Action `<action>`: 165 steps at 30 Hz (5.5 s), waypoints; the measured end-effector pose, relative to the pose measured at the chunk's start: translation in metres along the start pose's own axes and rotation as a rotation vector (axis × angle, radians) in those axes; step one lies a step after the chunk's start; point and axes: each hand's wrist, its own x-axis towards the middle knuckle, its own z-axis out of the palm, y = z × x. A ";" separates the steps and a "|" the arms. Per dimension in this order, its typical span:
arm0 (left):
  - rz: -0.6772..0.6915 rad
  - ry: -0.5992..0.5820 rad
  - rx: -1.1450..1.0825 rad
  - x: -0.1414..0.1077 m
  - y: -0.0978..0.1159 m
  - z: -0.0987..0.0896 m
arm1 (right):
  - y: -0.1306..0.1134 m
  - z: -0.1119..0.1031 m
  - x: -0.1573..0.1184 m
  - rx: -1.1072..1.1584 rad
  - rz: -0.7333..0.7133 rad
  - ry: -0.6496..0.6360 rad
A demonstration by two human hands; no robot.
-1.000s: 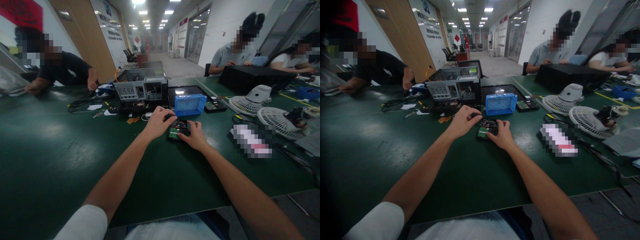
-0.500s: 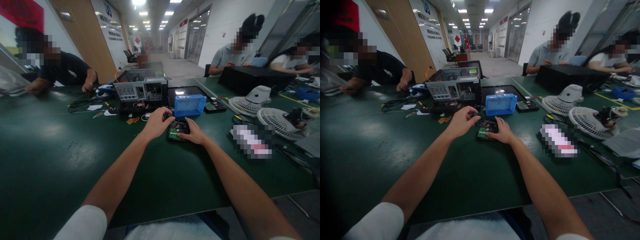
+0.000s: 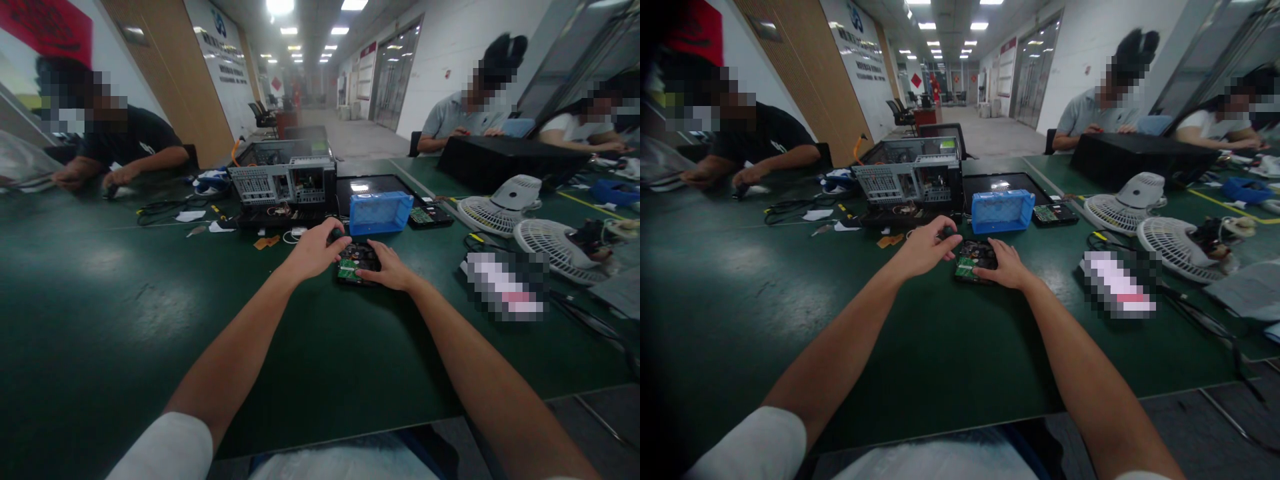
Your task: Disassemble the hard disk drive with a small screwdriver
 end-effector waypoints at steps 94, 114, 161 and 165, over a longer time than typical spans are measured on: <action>0.111 0.208 -0.168 0.004 -0.009 0.013 | -0.021 0.015 -0.015 -0.055 0.203 0.281; 0.275 0.257 0.079 0.005 -0.012 0.014 | -0.026 0.014 -0.017 -0.250 0.423 0.283; 0.308 0.272 0.379 0.003 -0.011 0.014 | -0.029 0.012 -0.019 -0.200 0.410 0.274; 0.298 0.286 0.399 0.001 -0.007 0.012 | -0.030 0.011 -0.020 -0.194 0.413 0.266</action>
